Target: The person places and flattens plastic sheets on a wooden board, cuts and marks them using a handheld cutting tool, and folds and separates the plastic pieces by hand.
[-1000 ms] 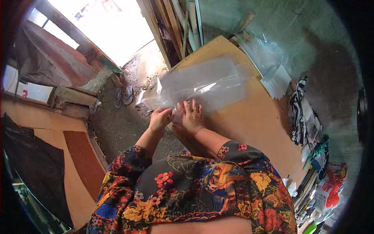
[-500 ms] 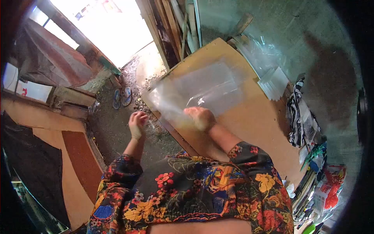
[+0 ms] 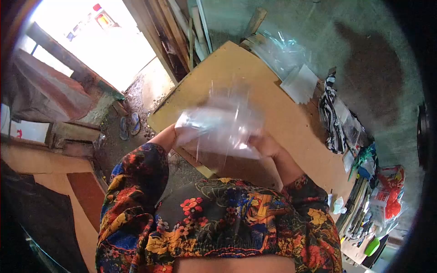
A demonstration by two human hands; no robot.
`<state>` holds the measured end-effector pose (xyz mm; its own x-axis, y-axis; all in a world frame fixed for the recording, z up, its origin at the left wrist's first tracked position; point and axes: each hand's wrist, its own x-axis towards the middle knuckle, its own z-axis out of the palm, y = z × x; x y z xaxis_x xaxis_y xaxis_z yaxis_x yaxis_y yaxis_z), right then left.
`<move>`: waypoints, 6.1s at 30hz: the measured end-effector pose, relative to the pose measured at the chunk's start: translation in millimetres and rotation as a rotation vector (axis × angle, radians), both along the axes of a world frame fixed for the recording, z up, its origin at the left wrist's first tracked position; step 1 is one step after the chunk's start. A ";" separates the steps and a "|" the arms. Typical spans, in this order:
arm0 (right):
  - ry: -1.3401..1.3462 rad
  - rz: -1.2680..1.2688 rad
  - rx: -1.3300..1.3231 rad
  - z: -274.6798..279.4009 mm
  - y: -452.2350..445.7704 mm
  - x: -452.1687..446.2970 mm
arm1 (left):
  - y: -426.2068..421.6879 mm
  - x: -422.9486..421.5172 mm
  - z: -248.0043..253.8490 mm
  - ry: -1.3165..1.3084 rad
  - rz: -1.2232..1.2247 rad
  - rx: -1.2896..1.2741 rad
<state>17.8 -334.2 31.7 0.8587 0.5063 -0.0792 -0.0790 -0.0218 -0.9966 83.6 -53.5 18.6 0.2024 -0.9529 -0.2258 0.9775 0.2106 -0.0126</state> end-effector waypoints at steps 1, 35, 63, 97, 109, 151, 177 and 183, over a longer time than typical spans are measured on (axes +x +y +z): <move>0.146 -0.053 -0.187 6.8 -9.2 13.6 | 1.2 2.7 -4.1 -0.022 0.044 -0.029; 0.282 -0.997 0.331 35.3 -81.8 52.1 | -11.8 3.6 -36.9 -1.856 0.600 1.871; -0.342 -0.397 -1.324 -59.2 -93.3 286.5 | -39.1 -6.4 -7.0 -2.046 0.003 1.994; -0.881 -0.978 -0.796 27.8 -59.5 -36.8 | -129.4 -57.8 -14.5 -1.158 0.580 0.681; -0.656 -0.642 -0.398 97.2 -61.0 -143.1 | -218.3 -110.2 66.5 -0.696 0.626 0.280; 0.052 -1.418 0.871 27.0 -147.1 -184.0 | -237.7 -147.8 42.2 -0.376 0.815 0.573; -0.918 -0.472 -0.885 -25.7 -89.2 -185.9 | -201.4 -184.1 3.3 -0.525 0.208 0.700; -0.792 -0.410 -0.921 -19.2 -95.4 -184.4 | -204.9 -184.8 7.6 -0.712 0.092 0.704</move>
